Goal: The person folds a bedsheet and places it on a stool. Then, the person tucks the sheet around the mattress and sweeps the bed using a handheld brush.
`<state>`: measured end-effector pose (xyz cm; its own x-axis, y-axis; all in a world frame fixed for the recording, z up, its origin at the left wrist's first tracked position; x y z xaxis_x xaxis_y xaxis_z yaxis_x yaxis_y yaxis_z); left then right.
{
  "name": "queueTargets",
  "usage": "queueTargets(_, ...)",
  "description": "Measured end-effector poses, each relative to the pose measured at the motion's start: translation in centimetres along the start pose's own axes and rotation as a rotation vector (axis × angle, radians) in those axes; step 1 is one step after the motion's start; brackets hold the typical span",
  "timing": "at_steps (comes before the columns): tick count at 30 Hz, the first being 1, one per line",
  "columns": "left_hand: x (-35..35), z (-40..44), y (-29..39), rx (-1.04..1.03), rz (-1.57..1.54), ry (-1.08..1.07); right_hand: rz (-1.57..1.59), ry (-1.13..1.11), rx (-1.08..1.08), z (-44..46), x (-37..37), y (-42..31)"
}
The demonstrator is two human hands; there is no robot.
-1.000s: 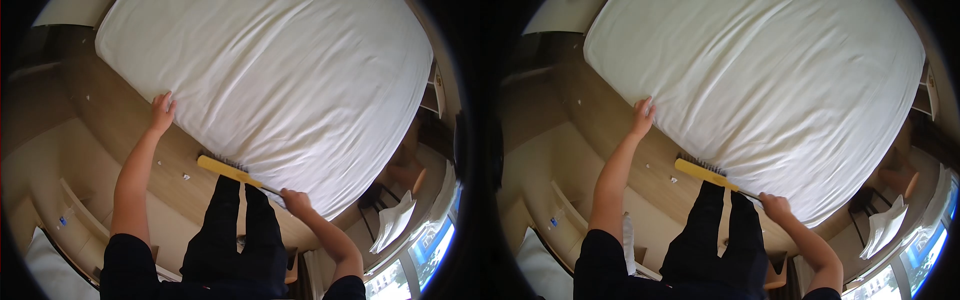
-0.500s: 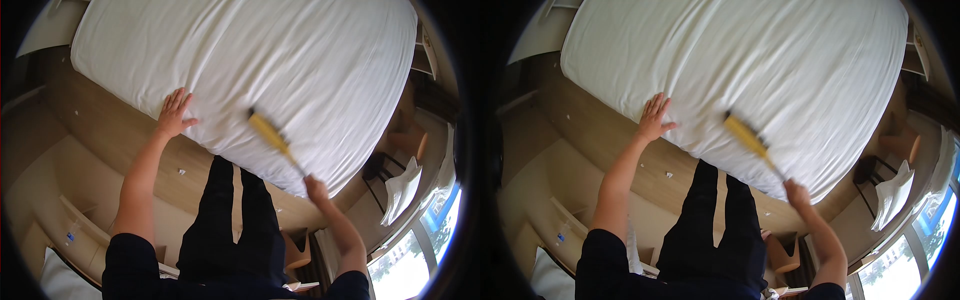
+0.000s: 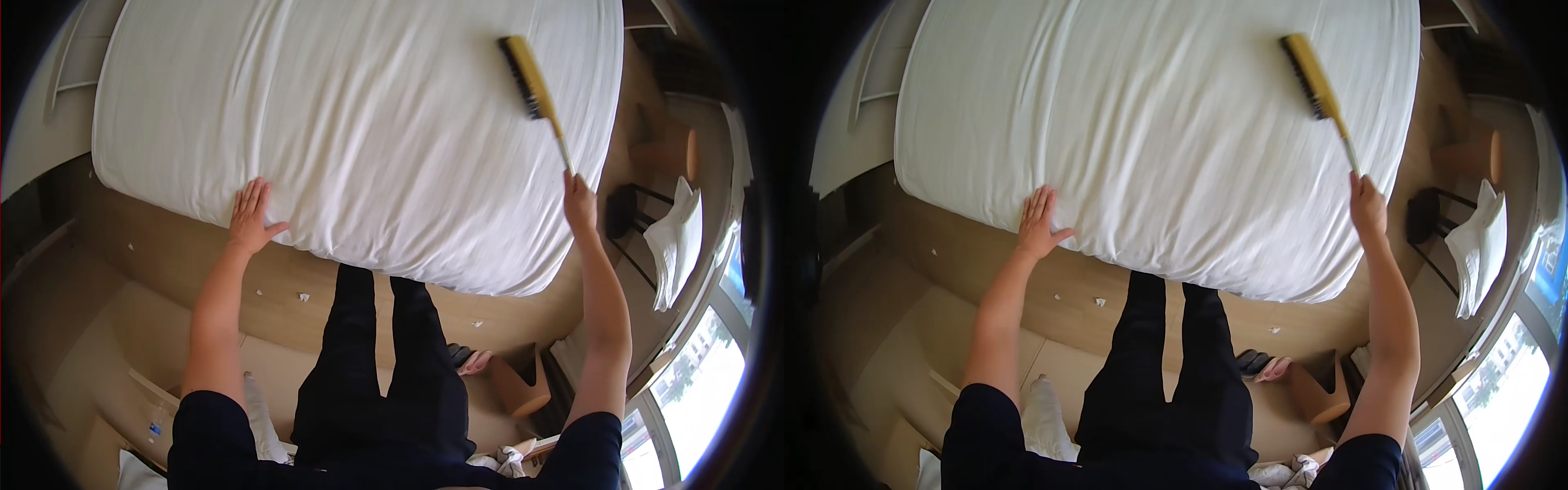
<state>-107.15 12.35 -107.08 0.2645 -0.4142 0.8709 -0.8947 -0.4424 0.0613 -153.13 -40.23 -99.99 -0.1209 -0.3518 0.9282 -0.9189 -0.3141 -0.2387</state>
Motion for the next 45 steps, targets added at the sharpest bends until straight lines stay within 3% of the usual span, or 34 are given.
queueTargets(2,0.0,-0.3,-0.8,0.09,0.039,-0.042,-0.193,-0.239,0.164,-7.0,-3.5,2.7)
queueTargets(5,-0.6,-1.4,-2.2,0.22,0.027,-0.084,-0.238,-0.74,0.35,-22.0,-5.5,3.5)
queueTargets(6,-0.7,-2.1,-2.5,0.251,0.038,-0.099,-0.205,-0.764,0.428,-25.2,-5.7,3.3)
queueTargets(8,-1.0,-4.2,-4.0,0.332,0.077,-0.13,-0.094,-0.763,0.461,-27.1,-5.6,1.5)
queueTargets(10,-1.5,-6.5,-5.8,0.405,0.125,-0.217,-0.027,-0.625,0.473,-24.6,-6.0,-0.1)
queueTargets(13,-4.0,-8.9,-8.3,0.526,0.15,-0.355,0.157,-0.247,0.261,-13.8,-6.0,-4.8)
queueTargets(16,-6.4,-10.7,-9.3,0.64,0.054,-0.394,0.332,-0.015,0.135,-0.9,-4.9,-12.3)
queueTargets(19,-9.2,-11.9,-8.2,0.674,-0.208,-0.314,0.47,-0.092,-0.146,7.3,-6.8,-20.0)
queueTargets(20,-10.3,-12.2,-7.6,0.672,-0.315,-0.275,0.377,-0.059,-0.043,7.5,-7.5,-23.4)
queueTargets(22,-13.0,-13.9,-5.4,0.642,-0.532,-0.229,0.303,-0.171,0.226,5.0,-12.4,-29.0)
queueTargets(23,-15.5,-15.1,-4.5,0.637,-0.65,-0.222,0.23,-0.315,0.366,1.4,-16.0,-31.3)
queueTargets(24,-18.3,-16.9,-2.9,0.63,-0.773,-0.216,0.088,-0.542,0.362,-4.5,-16.6,-34.8)
queueTargets(26,-22.6,-20.6,0.5,0.599,-0.875,-0.267,-0.137,-0.831,0.712,-16.3,-18.8,-37.1)
queueTargets(27,-22.6,-22.1,2.3,0.569,-0.841,-0.374,-0.223,-1.047,0.759,-20.4,-18.1,-38.2)
queueTargets(28,-22.0,-23.6,3.7,0.537,-0.801,-0.477,-0.19,-1.099,0.767,-23.1,-17.6,-38.5)
queueTargets(32,-20.8,-31.9,8.9,0.64,-1.008,-0.579,-0.048,-0.952,0.818,-21.4,-16.8,-38.2)
queueTargets(34,-21.5,-35.8,10.5,0.72,-1.015,-0.722,0.106,-0.488,0.803,-14.3,-15.6,-39.2)
queueTargets(36,-23.8,-39.8,12.4,0.745,-1.019,-0.734,0.236,-0.161,0.567,-6.3,-13.1,-42.2)
queueTargets(38,-25.4,-42.9,14.2,0.74,-1.042,-0.696,0.26,-0.019,0.383,1.2,-11.8,-44.4)
queueTargets(39,-25.9,-43.3,15.1,0.734,-1.051,-0.675,0.271,-0.103,0.168,3.5,-11.4,-45.6)
queueTargets(41,-25.8,-43.3,16.5,0.793,-1.134,-0.658,0.285,-0.132,0.252,5.9,-17.2,-44.1)
queueTargets(42,-25.7,-43.2,16.5,0.813,-1.169,-0.654,0.271,-0.2,0.422,2.5,-21.1,-43.9)
queueTargets(43,-25.4,-42.7,16.9,0.82,-1.19,-0.633,0.04,-0.345,0.569,-5.1,-21.9,-46.1)
queueTargets(44,-25.2,-42.3,17.6,0.779,-1.191,-0.603,-0.048,-0.544,0.547,-12.4,-23.5,-47.2)
queueTargets(45,-24.8,-41.8,18.1,0.74,-1.185,-0.569,-0.039,-0.69,0.828,-18.5,-26.6,-45.4)
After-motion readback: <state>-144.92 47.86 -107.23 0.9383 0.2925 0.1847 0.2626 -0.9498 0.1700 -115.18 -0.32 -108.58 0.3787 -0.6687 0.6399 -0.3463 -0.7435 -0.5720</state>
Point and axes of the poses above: each hand's wrist, its own z-axis towards the middle knuckle, its own x-axis out of the back of the hand, y = z × x, the point moved 2 cm from there along z, towards the middle knuckle, and after that the axes turned 6 degrees about z, right-handed, at the moved point
